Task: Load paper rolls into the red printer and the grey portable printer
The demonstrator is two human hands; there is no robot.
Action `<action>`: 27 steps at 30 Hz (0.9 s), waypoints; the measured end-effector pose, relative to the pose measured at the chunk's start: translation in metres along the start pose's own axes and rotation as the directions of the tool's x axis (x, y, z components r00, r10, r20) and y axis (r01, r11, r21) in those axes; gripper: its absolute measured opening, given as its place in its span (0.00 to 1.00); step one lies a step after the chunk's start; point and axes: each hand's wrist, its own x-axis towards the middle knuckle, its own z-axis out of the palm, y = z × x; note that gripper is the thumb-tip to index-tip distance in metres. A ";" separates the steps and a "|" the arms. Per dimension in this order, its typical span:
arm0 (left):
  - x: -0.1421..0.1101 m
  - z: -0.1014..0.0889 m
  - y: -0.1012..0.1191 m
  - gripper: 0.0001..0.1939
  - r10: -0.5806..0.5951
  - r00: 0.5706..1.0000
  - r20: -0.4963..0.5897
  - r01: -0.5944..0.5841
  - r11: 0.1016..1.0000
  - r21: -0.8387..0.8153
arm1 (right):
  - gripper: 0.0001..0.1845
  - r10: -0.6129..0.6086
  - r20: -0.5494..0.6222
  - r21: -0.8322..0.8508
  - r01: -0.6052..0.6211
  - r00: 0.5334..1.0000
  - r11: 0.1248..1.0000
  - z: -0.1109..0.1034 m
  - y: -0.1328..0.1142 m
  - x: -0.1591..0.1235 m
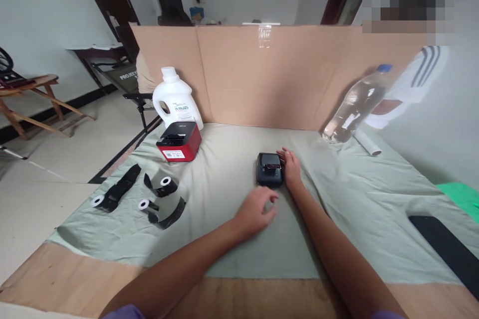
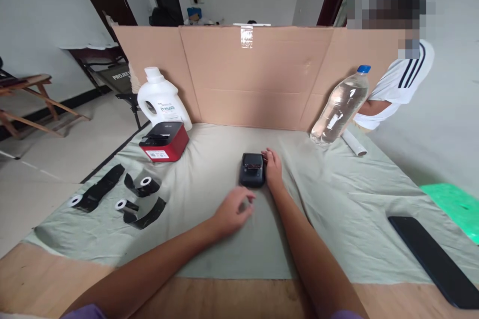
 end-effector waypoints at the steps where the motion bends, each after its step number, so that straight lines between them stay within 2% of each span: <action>1: 0.008 -0.007 -0.006 0.10 -0.086 0.988 -0.125 0.082 0.996 -0.035 | 0.30 -0.041 0.011 0.010 0.041 0.999 0.999 0.002 0.005 0.000; 2: 0.018 -0.015 -0.013 0.09 -0.170 0.960 -0.221 0.158 0.985 -0.073 | 0.29 -0.077 0.024 0.003 0.076 0.997 0.997 0.003 0.008 0.000; 3: 0.030 -0.024 -0.021 0.09 -0.249 0.930 -0.271 0.226 0.967 -0.116 | 0.27 -0.098 0.038 -0.010 0.098 0.994 0.995 0.004 0.010 -0.001; 4: 0.043 -0.033 -0.029 0.10 -0.328 0.902 -0.282 0.292 0.942 -0.163 | 0.27 -0.104 0.043 -0.024 0.105 0.994 0.994 0.004 0.011 -0.001; 5: 0.058 -0.042 -0.037 0.10 -0.416 0.876 -0.245 0.374 0.905 -0.201 | 0.26 -0.099 0.042 -0.038 0.101 0.994 0.994 0.004 0.011 -0.001; 7: 0.086 -0.058 -0.049 0.11 -0.586 0.809 -0.046 0.566 0.798 -0.206 | 0.26 -0.084 0.031 -0.068 0.086 0.996 0.994 0.003 0.010 -0.001; 9: 0.111 -0.073 -0.055 0.12 -0.665 0.717 0.207 0.694 0.708 -0.132 | 0.25 -0.081 0.032 -0.099 0.084 0.996 0.991 0.002 0.008 -0.001; 11: 0.127 -0.084 -0.059 0.12 -0.688 0.614 0.386 0.755 0.655 -0.035 | 0.24 -0.074 0.031 -0.122 0.077 0.997 0.989 0.002 0.007 -0.001; 13: 0.136 -0.090 -0.063 0.12 -0.678 0.556 0.482 0.770 0.638 0.008 | 0.22 -0.060 0.026 -0.148 0.063 0.998 0.987 0.003 0.005 -0.002; 14: 0.138 -0.091 -0.065 0.13 -0.659 0.551 0.511 0.767 0.642 0.001 | 0.22 -0.053 0.028 -0.163 0.057 0.998 0.985 0.003 0.005 -0.002; 17: 0.137 -0.089 -0.074 0.14 -0.619 0.576 0.534 0.748 0.663 -0.037 | 0.25 -0.043 0.042 -0.217 0.051 0.998 0.975 0.004 0.006 -0.001; 22: 0.132 -0.083 -0.083 0.14 -0.626 0.640 0.446 0.718 0.693 -0.056 | 0.32 -0.044 -0.011 -0.346 0.038 0.999 0.937 0.004 0.008 -0.003; 27: 0.132 -0.082 -0.079 0.12 -0.643 0.635 0.428 0.725 0.687 -0.043 | 0.37 -0.050 0.035 -0.326 0.059 0.998 0.944 0.004 0.005 -0.007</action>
